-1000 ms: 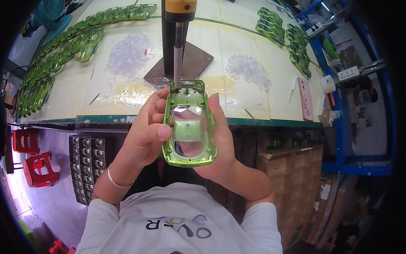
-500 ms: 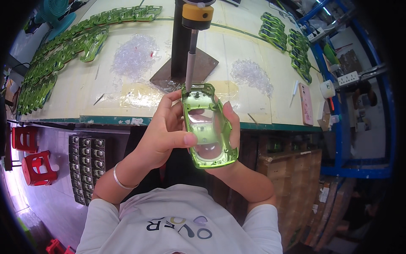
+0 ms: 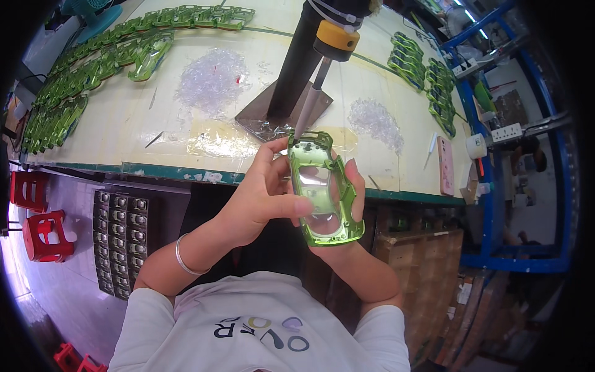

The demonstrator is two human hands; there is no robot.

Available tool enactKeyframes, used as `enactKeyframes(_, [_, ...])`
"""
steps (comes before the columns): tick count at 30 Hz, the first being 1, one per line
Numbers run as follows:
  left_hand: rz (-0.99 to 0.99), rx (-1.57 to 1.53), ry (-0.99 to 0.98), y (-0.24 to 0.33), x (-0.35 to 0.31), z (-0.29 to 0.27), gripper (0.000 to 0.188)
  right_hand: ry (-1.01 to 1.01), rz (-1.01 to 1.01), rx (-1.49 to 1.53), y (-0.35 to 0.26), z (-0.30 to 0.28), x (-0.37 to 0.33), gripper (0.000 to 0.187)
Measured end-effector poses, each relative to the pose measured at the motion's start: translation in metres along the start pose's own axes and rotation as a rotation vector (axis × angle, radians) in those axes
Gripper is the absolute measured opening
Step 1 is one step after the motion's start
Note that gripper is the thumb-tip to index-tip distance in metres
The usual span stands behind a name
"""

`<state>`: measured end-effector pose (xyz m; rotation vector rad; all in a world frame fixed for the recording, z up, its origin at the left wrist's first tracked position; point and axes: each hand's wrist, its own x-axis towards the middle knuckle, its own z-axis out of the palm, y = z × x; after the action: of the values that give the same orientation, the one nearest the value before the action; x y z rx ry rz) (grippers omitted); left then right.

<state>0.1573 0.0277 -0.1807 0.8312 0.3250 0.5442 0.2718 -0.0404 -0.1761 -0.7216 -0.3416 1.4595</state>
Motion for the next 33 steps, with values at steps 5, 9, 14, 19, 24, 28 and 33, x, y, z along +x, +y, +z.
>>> enactKeyframes(5, [0.109, 0.087, 0.064, -0.020, -0.005, -0.011, 0.092, 0.156, 0.030, 0.010, 0.006, -0.001, 0.010, 0.050])
enactKeyframes(9, [0.273, 0.167, 0.044, -0.031, -0.015, -0.011, 0.098, -0.098, 0.172, 0.174, -0.003, -0.019, 0.017, 0.052])
enactKeyframes(14, [0.347, 0.322, -0.015, -0.029, -0.025, -0.004, 0.104, -0.437, 0.332, 0.407, -0.013, -0.037, 0.032, 0.056])
enactKeyframes(19, [0.392, 0.375, -0.057, -0.026, -0.028, -0.002, 0.106, -0.506, 0.333, 0.408, -0.017, -0.035, 0.034, 0.057])
enactKeyframes(24, [0.381, 0.388, -0.084, -0.025, -0.030, 0.000, 0.107, -0.503, 0.354, 0.407, -0.020, -0.036, 0.031, 0.059])
enactKeyframes(28, [0.372, 0.407, -0.095, -0.023, -0.032, 0.001, 0.108, -0.370, 0.348, 0.309, -0.021, -0.030, 0.028, 0.070])
enactKeyframes(33, [0.359, 0.426, -0.120, -0.022, -0.033, 0.001, 0.108, -0.527, 0.425, 0.455, -0.023, -0.035, 0.031, 0.058])
